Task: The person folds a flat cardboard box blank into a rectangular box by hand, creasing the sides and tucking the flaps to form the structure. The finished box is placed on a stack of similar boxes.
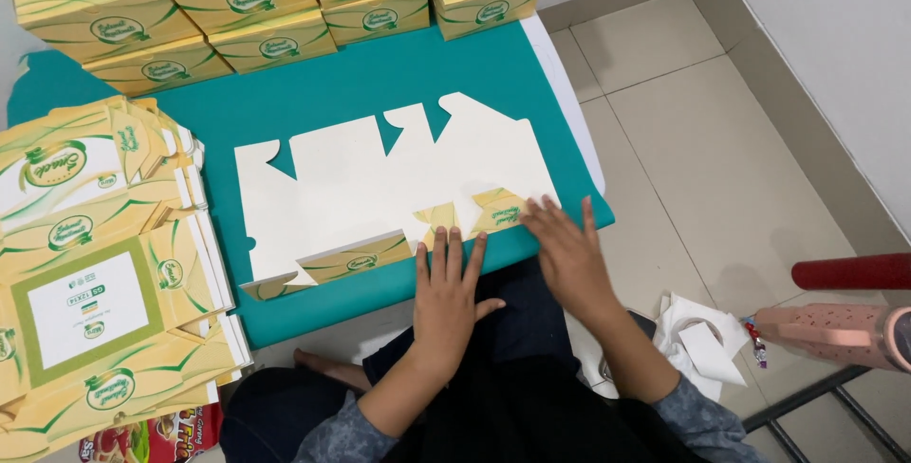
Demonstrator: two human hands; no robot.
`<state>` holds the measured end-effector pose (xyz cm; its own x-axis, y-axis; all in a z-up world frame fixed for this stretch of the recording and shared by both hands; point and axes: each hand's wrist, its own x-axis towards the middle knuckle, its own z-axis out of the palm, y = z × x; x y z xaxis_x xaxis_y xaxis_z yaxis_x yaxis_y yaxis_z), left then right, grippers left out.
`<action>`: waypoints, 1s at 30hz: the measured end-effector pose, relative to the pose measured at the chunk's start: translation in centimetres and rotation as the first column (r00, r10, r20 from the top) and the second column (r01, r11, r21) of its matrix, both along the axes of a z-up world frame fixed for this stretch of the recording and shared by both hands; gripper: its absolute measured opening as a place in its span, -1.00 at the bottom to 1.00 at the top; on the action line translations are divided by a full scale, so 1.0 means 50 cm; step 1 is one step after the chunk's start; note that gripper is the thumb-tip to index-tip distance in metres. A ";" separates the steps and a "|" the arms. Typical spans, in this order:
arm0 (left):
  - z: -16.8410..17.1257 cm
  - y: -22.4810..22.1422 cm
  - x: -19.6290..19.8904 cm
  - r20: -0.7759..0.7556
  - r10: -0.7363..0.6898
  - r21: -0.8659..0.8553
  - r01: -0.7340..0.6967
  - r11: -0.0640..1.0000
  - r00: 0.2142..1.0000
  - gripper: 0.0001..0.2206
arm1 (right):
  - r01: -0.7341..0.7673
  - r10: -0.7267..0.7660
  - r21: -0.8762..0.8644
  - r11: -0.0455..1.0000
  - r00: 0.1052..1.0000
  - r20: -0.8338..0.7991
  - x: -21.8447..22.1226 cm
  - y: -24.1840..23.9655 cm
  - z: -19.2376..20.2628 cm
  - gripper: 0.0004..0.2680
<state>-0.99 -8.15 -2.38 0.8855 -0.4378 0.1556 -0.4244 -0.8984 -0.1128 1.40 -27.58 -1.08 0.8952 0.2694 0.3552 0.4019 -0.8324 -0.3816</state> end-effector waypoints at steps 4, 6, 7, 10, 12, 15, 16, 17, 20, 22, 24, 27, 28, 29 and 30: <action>0.008 0.032 -0.011 -0.026 -0.052 -0.051 0.051 0.997 0.998 -0.10 | 0.088 -0.095 -0.140 0.986 0.995 -0.043 0.050 -0.076 0.011 -0.65; 0.009 0.053 -0.015 -0.030 -0.077 -0.078 0.074 0.994 0.997 -0.12 | 0.076 -0.099 -0.187 0.979 0.989 -0.114 0.070 -0.100 0.012 -0.63; 0.003 0.066 -0.017 -0.027 -0.107 -0.085 0.104 0.991 0.994 -0.09 | -0.035 0.011 -0.212 0.977 0.994 -0.112 0.080 -0.113 0.005 -0.65; 0.000 0.105 -0.011 -0.036 -0.204 -0.148 0.197 0.969 0.978 -0.11 | -0.178 0.156 -0.272 0.946 0.982 -0.102 0.098 -0.135 -0.011 -0.68; 0.009 0.124 -0.005 -0.042 -0.271 -0.206 0.257 0.944 0.962 -0.16 | -0.210 0.190 -0.310 0.927 0.977 -0.093 0.095 -0.125 0.004 -0.69; 0.023 0.133 0.010 -0.138 -0.278 -0.224 0.243 0.944 0.951 -0.26 | -0.088 0.036 -0.302 0.949 0.984 -0.172 0.078 -0.105 0.037 -0.77; 0.021 0.134 0.013 -0.097 -0.279 -0.243 0.249 0.937 0.955 -0.32 | -0.106 0.067 -0.300 0.948 0.988 -0.137 0.075 -0.110 0.030 -0.81; 0.019 0.134 0.016 -0.055 -0.279 -0.264 0.255 0.930 0.959 -0.39 | -0.125 0.098 -0.299 0.946 0.990 -0.103 0.073 -0.115 0.022 -0.85; 0.007 0.131 0.011 -0.030 -0.264 -0.315 0.242 0.918 0.964 -0.44 | -0.167 0.142 -0.295 0.941 0.985 -0.102 0.052 -0.114 0.036 -0.88; 0.009 0.138 0.007 -0.016 -0.249 -0.323 0.231 0.918 0.968 -0.46 | -0.181 0.161 -0.275 0.944 0.982 -0.095 0.034 -0.103 0.045 -0.90; 0.016 0.146 0.003 -0.006 -0.232 -0.331 0.216 0.918 0.973 -0.47 | -0.199 0.181 -0.253 0.947 0.979 -0.092 0.015 -0.091 0.045 -0.92; 0.032 0.164 -0.001 -0.061 -0.200 -0.419 0.157 0.894 0.978 -0.52 | -0.333 0.327 -0.195 0.923 0.943 -0.060 -0.009 -0.058 0.048 -0.93; 0.035 0.171 -0.001 -0.082 -0.175 -0.436 0.122 0.892 0.981 -0.50 | -0.381 0.375 -0.127 0.916 0.924 -0.075 -0.018 -0.037 0.058 -0.94; 0.039 0.178 -0.001 -0.103 -0.153 -0.452 0.091 0.887 0.983 -0.49 | -0.424 0.419 -0.057 0.904 0.904 -0.087 -0.027 -0.018 0.068 -0.94; 0.044 0.186 -0.004 -0.103 -0.154 -0.452 0.091 0.887 0.983 -0.49 | -0.424 0.418 -0.058 0.904 0.904 -0.087 -0.029 -0.003 0.055 -0.94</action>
